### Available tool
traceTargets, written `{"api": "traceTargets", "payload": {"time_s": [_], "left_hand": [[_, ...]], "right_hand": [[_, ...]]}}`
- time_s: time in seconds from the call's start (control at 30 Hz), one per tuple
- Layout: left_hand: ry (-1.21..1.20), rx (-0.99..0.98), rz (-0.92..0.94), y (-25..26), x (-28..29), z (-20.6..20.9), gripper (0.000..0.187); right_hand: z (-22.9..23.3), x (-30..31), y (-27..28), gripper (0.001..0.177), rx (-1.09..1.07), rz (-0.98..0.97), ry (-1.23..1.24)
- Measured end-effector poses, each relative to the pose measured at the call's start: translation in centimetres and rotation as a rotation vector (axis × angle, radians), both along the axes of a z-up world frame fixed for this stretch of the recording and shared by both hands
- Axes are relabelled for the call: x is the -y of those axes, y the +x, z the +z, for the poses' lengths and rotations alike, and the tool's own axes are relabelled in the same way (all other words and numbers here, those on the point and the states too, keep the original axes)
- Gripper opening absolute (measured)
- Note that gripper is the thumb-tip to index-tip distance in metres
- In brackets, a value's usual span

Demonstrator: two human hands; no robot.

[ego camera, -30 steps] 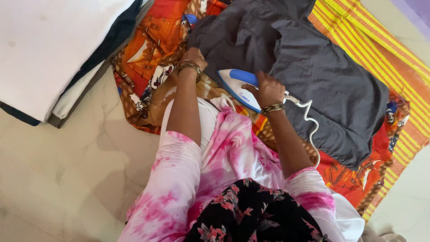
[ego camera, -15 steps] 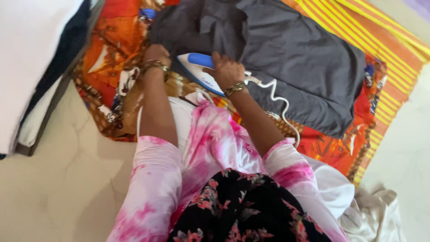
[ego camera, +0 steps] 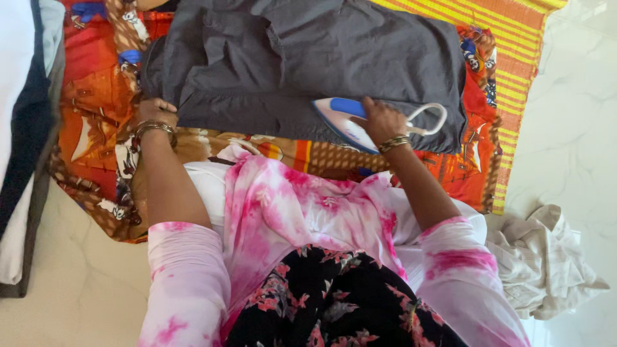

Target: The person irons a dark gray shirt laid out on a patterned mat on the floor. They use a blue and white iron to smooth the front, sleeves, and back, then fold the shirt and place it on a stack of other clothes.

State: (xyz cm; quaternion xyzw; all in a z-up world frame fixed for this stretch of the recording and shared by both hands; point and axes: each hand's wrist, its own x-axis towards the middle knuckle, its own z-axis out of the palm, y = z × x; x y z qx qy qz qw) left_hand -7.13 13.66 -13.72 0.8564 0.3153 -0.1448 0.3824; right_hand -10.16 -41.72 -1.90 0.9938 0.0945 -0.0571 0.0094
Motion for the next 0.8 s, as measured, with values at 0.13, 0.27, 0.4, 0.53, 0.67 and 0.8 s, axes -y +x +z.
{"api": "traceTargets", "payload": {"time_s": [0.13,0.27,0.4,0.53,0.67,0.8], "left_hand": [[-0.018,0.005,0.044,0.0,0.2,0.1,0.019],[-0.018,-0.027,0.049,0.0,0.1,-0.1,0.016],[-0.049,0.033,0.071,0.0,0.1,-0.8,0.016],[-0.054,0.019,0.072,0.1,0.0,-1.0,0.019],[0.12,0.055,-0.052,-0.5,-0.4,-1.0,0.026],[0.237,0.205,-0.118,-1.6,-0.5,-1.5,0.029]], "right_hand": [[0.1,10.7,-1.8,0.059,-0.054,-0.205,-0.102],[0.3,19.1,-4.2,0.064,-0.021,-0.444,-0.093],[-0.6,23.1,-5.5,0.064,-0.059,-0.627,-0.062],[-1.6,23.8,-5.6,0.065,-0.005,-0.639,-0.031],[-1.2,23.4,-6.1,0.066,0.018,-0.639,0.0],[0.2,22.5,-6.3,0.06,0.048,-0.76,0.053]]}}
